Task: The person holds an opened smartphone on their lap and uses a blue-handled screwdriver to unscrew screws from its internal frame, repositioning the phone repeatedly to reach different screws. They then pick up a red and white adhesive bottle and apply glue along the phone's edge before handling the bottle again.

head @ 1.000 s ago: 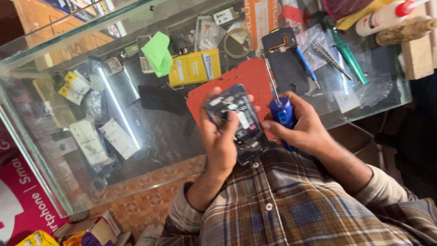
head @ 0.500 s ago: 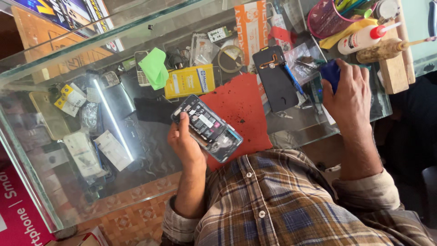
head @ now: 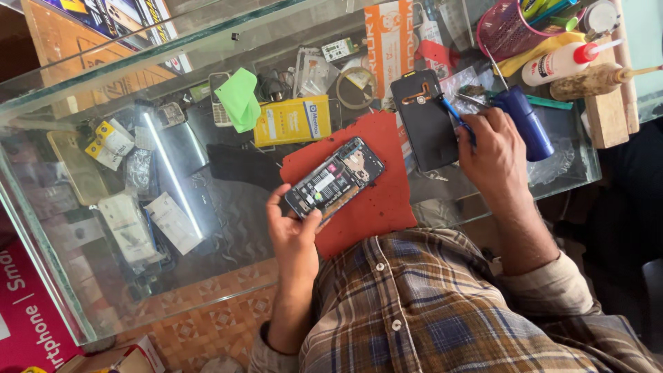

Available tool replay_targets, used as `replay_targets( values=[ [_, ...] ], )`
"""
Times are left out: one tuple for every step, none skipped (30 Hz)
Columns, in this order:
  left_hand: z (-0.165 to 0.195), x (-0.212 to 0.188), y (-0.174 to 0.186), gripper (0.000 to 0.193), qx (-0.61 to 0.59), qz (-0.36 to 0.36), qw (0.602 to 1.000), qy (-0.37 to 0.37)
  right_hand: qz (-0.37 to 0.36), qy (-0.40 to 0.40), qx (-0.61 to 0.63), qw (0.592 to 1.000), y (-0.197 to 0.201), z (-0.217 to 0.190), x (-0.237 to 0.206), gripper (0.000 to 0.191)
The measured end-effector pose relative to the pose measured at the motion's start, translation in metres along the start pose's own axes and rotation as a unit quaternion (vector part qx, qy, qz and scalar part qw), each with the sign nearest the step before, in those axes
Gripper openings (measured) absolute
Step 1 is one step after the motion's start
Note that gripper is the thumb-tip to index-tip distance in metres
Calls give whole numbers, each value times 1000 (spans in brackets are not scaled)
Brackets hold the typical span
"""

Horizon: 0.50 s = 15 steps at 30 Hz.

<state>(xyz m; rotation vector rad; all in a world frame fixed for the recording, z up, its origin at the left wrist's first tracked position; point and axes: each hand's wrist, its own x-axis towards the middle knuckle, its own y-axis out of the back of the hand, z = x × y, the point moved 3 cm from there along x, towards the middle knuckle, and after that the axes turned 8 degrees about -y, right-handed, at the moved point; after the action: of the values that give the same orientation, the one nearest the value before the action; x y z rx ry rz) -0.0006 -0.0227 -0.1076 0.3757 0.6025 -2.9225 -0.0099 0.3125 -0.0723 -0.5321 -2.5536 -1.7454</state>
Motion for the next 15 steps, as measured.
replay_targets(
  values=[
    [1,-3,1,60,24,-39,999,-30,5,7,-10,1000,0,1,2,12],
    [-1,-5,4,57,38,-37,998,-20,10,13,-19,1000,1,1,3,13],
    [-4,-5,8,53,52,-37,998,-10,18,18,-30,999,2,2,5,14],
    [-6,-5,11,49,66,-39,997,-1,35,2,14,999,7,5,7,14],
    [-6,-6,14,43,98,-41,994,-18,52,-15,57,997,12,10,10,14],
    [-6,-6,15,38,130,-44,990,-36,70,-30,100,992,17,15,14,14],
    [-5,-4,17,33,162,-46,984,-54,112,1,75,991,25,20,18,10],
    [-3,-2,17,29,201,-54,976,-55,149,16,44,988,33,30,23,9],
    [-1,-1,16,26,240,-62,967,-55,186,28,12,982,41,40,27,9],
    [2,-1,16,24,279,-70,956,-54,207,22,14,978,48,55,30,15],
    [5,1,16,26,295,-78,952,-15,227,16,16,974,55,71,33,20],
    [8,4,17,29,311,-86,946,24,235,-1,36,971,60,88,32,26],
    [9,6,17,34,327,-94,938,63,242,-17,56,968,66,105,31,31],
    [14,8,14,32,349,-132,927,25,248,-43,53,966,67,120,26,34],
    [17,10,11,31,370,-170,913,-13,256,-67,40,964,69,133,21,35]
  ],
)
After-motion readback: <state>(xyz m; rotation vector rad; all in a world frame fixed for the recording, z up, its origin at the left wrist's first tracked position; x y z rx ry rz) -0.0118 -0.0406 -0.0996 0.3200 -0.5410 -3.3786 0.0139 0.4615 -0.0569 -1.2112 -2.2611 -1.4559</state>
